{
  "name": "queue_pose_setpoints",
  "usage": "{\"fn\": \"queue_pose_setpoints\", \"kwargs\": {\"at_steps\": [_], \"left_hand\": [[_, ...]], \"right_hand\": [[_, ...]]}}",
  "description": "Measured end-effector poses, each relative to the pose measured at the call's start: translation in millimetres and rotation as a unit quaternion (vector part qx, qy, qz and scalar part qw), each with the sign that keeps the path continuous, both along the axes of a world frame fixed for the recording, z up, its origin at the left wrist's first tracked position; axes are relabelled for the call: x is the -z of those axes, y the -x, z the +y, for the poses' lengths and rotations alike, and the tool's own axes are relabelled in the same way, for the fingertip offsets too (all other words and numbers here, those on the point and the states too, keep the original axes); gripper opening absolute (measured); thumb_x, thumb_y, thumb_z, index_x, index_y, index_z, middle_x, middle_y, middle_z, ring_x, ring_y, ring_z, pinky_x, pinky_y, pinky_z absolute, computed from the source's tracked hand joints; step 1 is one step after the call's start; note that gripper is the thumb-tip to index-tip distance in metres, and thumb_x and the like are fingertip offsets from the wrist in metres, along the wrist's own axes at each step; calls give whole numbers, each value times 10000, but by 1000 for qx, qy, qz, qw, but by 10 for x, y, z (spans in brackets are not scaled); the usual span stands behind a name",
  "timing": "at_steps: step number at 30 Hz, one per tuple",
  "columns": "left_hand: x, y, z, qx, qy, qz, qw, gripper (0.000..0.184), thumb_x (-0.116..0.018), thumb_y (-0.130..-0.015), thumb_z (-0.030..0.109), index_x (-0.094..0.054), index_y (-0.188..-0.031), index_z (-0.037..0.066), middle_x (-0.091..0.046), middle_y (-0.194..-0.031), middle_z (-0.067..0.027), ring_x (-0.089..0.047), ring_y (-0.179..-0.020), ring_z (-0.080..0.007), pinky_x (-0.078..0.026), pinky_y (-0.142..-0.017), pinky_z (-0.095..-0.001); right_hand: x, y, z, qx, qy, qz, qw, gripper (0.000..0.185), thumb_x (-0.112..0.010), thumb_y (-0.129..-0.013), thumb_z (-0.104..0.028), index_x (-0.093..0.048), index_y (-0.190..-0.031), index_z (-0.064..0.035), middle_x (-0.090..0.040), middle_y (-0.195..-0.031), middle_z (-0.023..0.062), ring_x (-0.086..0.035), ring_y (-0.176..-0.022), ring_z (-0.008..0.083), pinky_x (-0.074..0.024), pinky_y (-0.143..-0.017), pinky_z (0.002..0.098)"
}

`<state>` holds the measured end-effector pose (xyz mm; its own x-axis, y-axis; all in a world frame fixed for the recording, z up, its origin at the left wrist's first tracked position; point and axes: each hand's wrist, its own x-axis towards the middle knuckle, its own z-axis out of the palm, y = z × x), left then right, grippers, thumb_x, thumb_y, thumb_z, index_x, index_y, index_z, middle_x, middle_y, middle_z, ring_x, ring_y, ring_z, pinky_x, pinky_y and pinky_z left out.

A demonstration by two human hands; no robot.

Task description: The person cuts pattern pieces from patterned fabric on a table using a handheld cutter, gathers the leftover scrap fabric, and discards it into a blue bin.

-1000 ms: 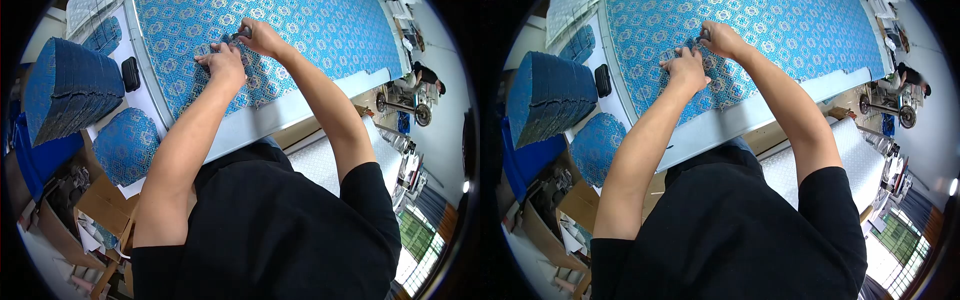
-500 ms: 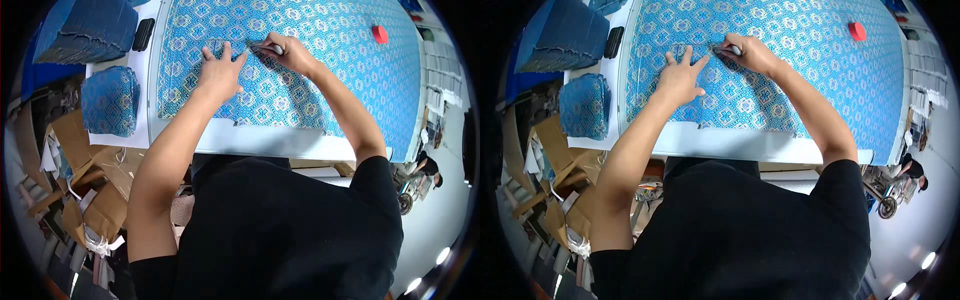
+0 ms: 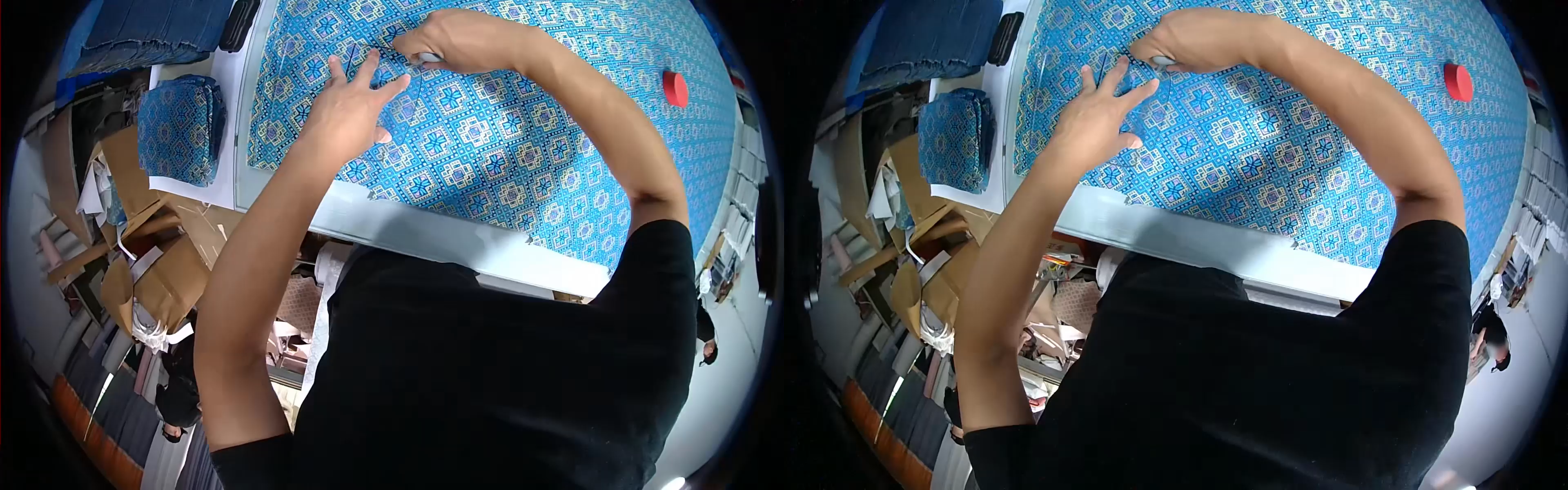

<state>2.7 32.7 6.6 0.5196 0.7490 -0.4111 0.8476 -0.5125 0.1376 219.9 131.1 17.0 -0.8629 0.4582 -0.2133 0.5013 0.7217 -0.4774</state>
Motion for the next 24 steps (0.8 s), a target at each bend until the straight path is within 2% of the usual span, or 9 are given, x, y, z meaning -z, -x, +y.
{"fn": "queue_pose_setpoints", "kwargs": {"at_steps": [10,18,21,23,24], "left_hand": [[15,6,2,-15,2,-31,999,846,-873,-749,225,-503,-1504,322,-344,-1625,-154,-312,-1402,-637,-553,-1027,-549],[-24,-23,-16,-2,-5,-14,1000,855,-870,-758,238,-487,-1517,329,-325,-1638,-157,-303,-1415,-628,-542,-1024,-576],[-46,-20,-10,8,1,-4,1000,881,-874,-759,252,-461,-1533,339,-303,-1649,-159,-299,-1419,-626,-537,-1024,-585],[-25,-9,-1,13,-1,15,1000,886,-866,-779,285,-431,-1548,353,-280,-1659,-162,-296,-1424,-621,-534,-1031,-580],[-59,-21,14,17,-7,9,1000,886,-866,-779,285,-431,-1548,353,-280,-1659,-162,-296,-1424,-621,-534,-1031,-580]], "right_hand": [[564,-336,177,-28,68,184,980,145,-721,-918,-121,-616,-992,-55,-722,-1060,110,-715,-1007,308,-591,-831,419],[771,-445,10,11,65,257,964,162,-718,-922,-152,-622,-1004,-51,-721,-1106,108,-707,-1057,309,-600,-881,422],[684,-451,-108,57,59,253,964,150,-711,-934,-156,-663,-1045,-68,-728,-1068,100,-713,-1005,304,-587,-845,421],[657,-431,-201,97,80,254,959,180,-721,-930,-195,-668,-1073,-100,-716,-969,74,-696,-905,294,-536,-788,421],[595,-425,-284,129,72,239,960,142,-724,-942,-150,-669,-1051,-78,-725,-1012,83,-710,-921,257,-559,-793,373]]}}
